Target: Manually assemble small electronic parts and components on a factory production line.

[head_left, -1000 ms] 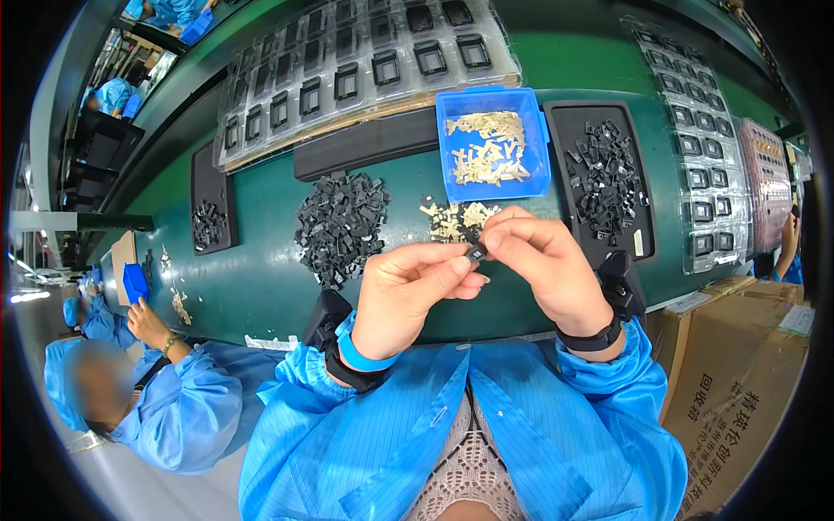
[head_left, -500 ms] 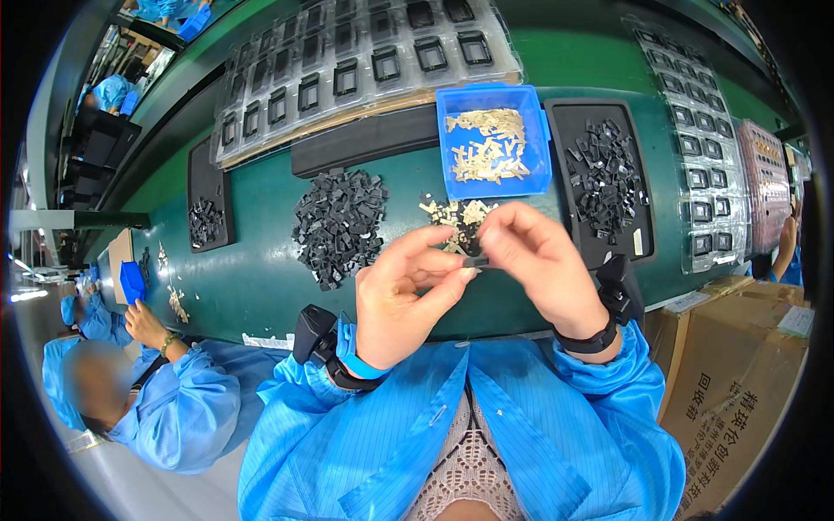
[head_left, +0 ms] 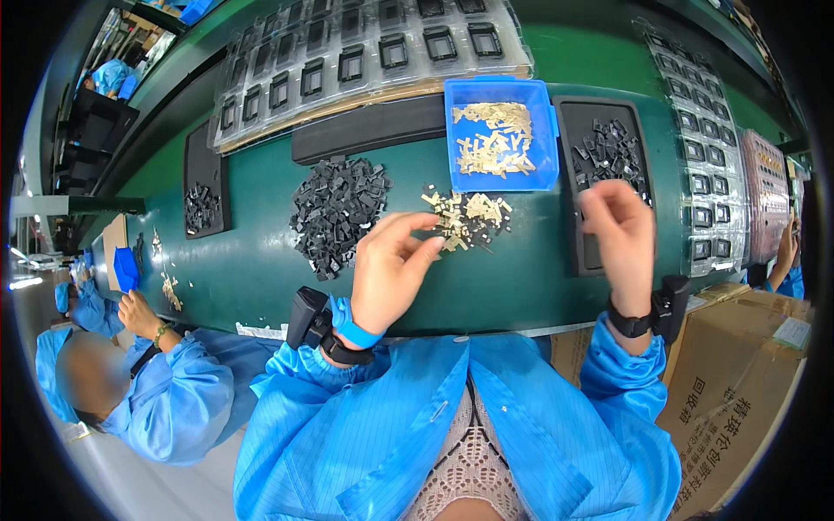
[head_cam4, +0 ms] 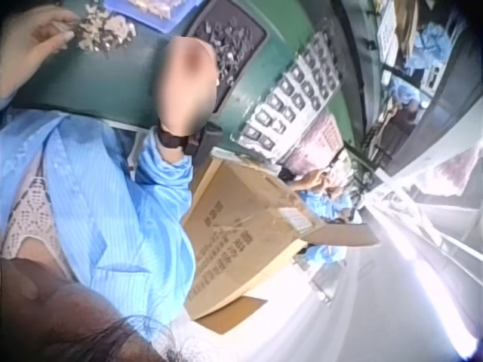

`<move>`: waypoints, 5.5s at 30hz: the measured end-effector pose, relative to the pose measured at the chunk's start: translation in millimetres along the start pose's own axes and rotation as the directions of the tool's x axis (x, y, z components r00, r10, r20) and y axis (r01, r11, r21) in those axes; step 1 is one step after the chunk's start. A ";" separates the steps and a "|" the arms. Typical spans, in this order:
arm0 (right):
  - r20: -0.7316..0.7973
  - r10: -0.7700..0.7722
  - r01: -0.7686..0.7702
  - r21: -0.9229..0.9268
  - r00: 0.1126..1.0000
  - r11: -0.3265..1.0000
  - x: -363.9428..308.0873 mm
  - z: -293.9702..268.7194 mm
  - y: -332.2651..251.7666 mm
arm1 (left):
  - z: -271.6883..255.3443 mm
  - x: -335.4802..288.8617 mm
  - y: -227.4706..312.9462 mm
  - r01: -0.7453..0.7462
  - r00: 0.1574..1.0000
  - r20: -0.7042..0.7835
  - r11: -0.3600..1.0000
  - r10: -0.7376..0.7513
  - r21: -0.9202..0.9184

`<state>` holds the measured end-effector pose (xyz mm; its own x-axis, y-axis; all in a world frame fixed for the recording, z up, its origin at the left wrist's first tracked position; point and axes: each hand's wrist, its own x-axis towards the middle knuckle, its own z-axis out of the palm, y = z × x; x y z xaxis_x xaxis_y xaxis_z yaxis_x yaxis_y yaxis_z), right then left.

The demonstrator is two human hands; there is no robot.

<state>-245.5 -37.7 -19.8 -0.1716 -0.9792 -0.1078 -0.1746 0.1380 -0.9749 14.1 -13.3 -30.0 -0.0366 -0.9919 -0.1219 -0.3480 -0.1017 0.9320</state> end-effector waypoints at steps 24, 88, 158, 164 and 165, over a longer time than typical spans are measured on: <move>0.392 -0.181 0.304 -0.278 0.902 0.911 -30.6 66.4 -13.5 | 10.7 -3.2 8.6 -0.173 0.977 0.166 0.954 0.135 0.245; 0.355 -0.595 0.680 -0.199 0.721 0.705 -69.0 65.1 -65.3 | -12.0 -52.7 45.3 -0.012 0.993 0.098 0.902 0.060 -0.431; 0.449 -0.711 0.681 0.261 0.542 0.684 -29.2 69.8 -35.3 | -23.0 -28.3 47.4 -0.305 0.929 0.091 0.882 0.358 -0.359; 0.387 -0.726 0.664 0.305 0.569 0.683 -34.9 74.1 -28.0 | -17.3 -33.4 48.8 -0.442 0.890 0.014 0.869 0.456 -0.224; 0.384 -0.724 0.657 0.311 0.574 0.686 -34.8 74.5 -27.1 | -17.1 -33.7 48.8 -0.444 0.889 0.008 0.869 0.457 -0.219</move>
<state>-162.5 -18.4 -4.1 0.4000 -0.7186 0.5689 0.0694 -0.5951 -0.8006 14.4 13.8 25.4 -0.1989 -0.9281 0.3147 -0.0805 0.3355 0.9386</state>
